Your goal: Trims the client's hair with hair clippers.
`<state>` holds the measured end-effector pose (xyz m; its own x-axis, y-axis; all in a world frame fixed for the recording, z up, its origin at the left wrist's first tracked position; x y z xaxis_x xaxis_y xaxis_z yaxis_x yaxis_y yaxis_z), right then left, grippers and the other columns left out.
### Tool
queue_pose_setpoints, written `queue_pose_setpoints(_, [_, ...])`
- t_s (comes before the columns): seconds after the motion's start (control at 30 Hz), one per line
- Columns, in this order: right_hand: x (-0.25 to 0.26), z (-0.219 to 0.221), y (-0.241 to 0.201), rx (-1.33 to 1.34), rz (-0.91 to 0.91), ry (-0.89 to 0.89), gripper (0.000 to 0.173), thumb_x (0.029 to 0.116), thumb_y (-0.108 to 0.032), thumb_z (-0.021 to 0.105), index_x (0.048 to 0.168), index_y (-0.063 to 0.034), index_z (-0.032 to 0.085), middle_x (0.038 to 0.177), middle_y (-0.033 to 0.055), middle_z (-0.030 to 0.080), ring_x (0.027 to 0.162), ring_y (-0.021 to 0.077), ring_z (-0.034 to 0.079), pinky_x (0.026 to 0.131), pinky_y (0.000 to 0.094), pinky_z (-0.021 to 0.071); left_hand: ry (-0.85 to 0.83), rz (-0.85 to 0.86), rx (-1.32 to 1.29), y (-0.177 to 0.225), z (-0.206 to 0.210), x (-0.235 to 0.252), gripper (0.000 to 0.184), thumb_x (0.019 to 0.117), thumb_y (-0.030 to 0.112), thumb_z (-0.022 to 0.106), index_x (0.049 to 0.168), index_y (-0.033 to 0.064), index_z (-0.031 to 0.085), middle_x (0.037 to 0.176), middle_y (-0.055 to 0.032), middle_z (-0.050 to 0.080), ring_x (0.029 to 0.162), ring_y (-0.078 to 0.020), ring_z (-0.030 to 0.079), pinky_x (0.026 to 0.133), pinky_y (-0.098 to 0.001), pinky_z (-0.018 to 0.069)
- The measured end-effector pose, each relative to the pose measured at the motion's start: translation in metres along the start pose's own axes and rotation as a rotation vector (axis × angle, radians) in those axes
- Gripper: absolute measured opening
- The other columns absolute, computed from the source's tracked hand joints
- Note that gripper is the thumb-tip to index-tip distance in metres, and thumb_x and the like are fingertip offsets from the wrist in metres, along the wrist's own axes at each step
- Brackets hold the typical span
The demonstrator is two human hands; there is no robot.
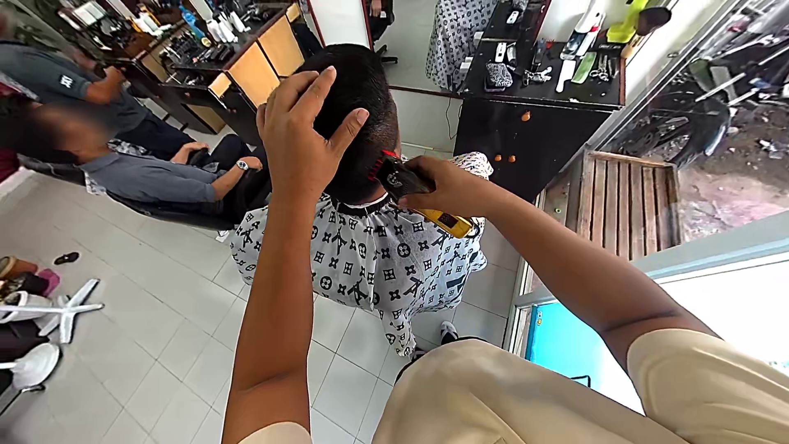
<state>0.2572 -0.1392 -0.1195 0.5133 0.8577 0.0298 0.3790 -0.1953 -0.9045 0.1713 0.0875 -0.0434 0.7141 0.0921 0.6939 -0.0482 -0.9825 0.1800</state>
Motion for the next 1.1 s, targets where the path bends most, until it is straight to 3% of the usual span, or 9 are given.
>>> queue_pose_setpoints(0.1, [-0.003,0.000,-0.007,0.132,0.035,-0.033,0.054,0.0950,-0.028,0.074,0.137,-0.0053,0.050,0.109,0.0112,0.067,0.084,0.0159,0.071,0.073,0.0340,0.0631,-0.025,-0.005,0.006,0.001,0.001,0.000,0.065,0.0965,0.064,0.057,0.143,0.0183,0.062,0.142,-0.0097,0.061,0.134,-0.0261,0.054,0.113,-0.0558,0.0346])
queue_pose_setpoints(0.3, [0.002,0.008,-0.017,0.044,-0.148,-0.007,0.062,0.0922,-0.031,0.077,0.141,-0.0056,0.047,0.116,0.0092,0.066,0.099,0.0122,0.067,0.088,0.0322,0.0578,-0.031,-0.005,0.030,0.005,0.000,0.000,0.064,0.0975,0.062,0.057,0.143,0.0177,0.062,0.142,-0.0099,0.061,0.134,-0.0262,0.054,0.113,-0.0554,0.0347])
queue_pose_setpoints(0.43, [-0.004,-0.002,0.004,0.162,0.015,-0.047,0.053,0.0963,-0.027,0.073,0.138,-0.0036,0.050,0.108,0.0122,0.067,0.082,0.0173,0.072,0.072,0.0349,0.0639,-0.014,0.014,0.015,0.002,0.000,-0.001,0.061,0.0986,0.060,0.057,0.143,0.0183,0.063,0.141,-0.0092,0.061,0.134,-0.0250,0.054,0.113,-0.0532,0.0343])
queue_pose_setpoints(0.53, [-0.007,-0.001,-0.017,0.184,0.001,-0.020,0.051,0.0961,-0.025,0.073,0.137,-0.0042,0.052,0.109,0.0114,0.068,0.083,0.0171,0.072,0.072,0.0346,0.0644,-0.016,0.026,0.001,0.001,0.001,-0.001,0.060,0.0985,0.059,0.058,0.143,0.0181,0.063,0.141,-0.0096,0.061,0.133,-0.0256,0.054,0.113,-0.0533,0.0346])
queue_pose_setpoints(0.63, [-0.005,0.001,-0.036,0.070,-0.122,0.002,0.057,0.0947,-0.028,0.074,0.140,-0.0048,0.049,0.113,0.0071,0.067,0.093,0.0091,0.068,0.081,0.0270,0.0592,-0.014,0.028,0.006,0.004,0.001,-0.001,0.063,0.0974,0.061,0.058,0.143,0.0181,0.063,0.141,-0.0102,0.061,0.134,-0.0273,0.053,0.113,-0.0553,0.0346])
queue_pose_setpoints(0.73, [-0.008,-0.001,-0.025,0.080,-0.057,0.005,0.053,0.0945,-0.025,0.075,0.137,-0.0054,0.051,0.109,0.0092,0.067,0.084,0.0128,0.070,0.070,0.0302,0.0630,-0.004,0.033,0.005,0.003,0.002,-0.002,0.063,0.0973,0.063,0.057,0.142,0.0184,0.063,0.140,-0.0113,0.061,0.132,-0.0293,0.054,0.109,-0.0555,0.0368])
queue_pose_setpoints(0.9, [-0.013,-0.005,-0.022,0.182,0.060,0.000,0.044,0.0974,-0.024,0.071,0.133,-0.0049,0.054,0.103,0.0113,0.068,0.077,0.0177,0.071,0.066,0.0346,0.0641,0.008,0.044,-0.033,0.000,0.004,-0.002,0.057,0.1005,0.057,0.055,0.141,0.0186,0.064,0.139,-0.0111,0.062,0.130,-0.0284,0.055,0.108,-0.0527,0.0381])
queue_pose_setpoints(1.07, [-0.007,-0.001,-0.046,-0.013,-0.137,0.020,0.052,0.0932,-0.024,0.075,0.136,-0.0052,0.052,0.114,0.0064,0.067,0.096,0.0078,0.068,0.085,0.0254,0.0584,-0.003,0.041,-0.026,0.002,0.003,-0.001,0.062,0.0971,0.062,0.058,0.142,0.0191,0.064,0.140,-0.0112,0.061,0.132,-0.0291,0.054,0.110,-0.0558,0.0364])
queue_pose_setpoints(1.1, [-0.008,-0.003,-0.041,-0.038,-0.115,0.019,0.052,0.0932,-0.024,0.075,0.135,-0.0060,0.052,0.113,0.0063,0.067,0.094,0.0082,0.068,0.083,0.0261,0.0589,-0.008,0.036,-0.026,0.002,0.003,-0.001,0.063,0.0970,0.063,0.057,0.142,0.0195,0.063,0.140,-0.0108,0.061,0.133,-0.0288,0.054,0.111,-0.0559,0.0354])
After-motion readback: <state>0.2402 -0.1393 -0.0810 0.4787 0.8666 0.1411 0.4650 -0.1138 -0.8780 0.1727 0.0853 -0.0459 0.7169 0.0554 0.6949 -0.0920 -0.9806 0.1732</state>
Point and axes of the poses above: each hand's wrist, its own x-axis towards the middle knuckle, its own z-axis out of the palm, y = z × x, the point moved 1 cm from there along x, towards the middle knuckle
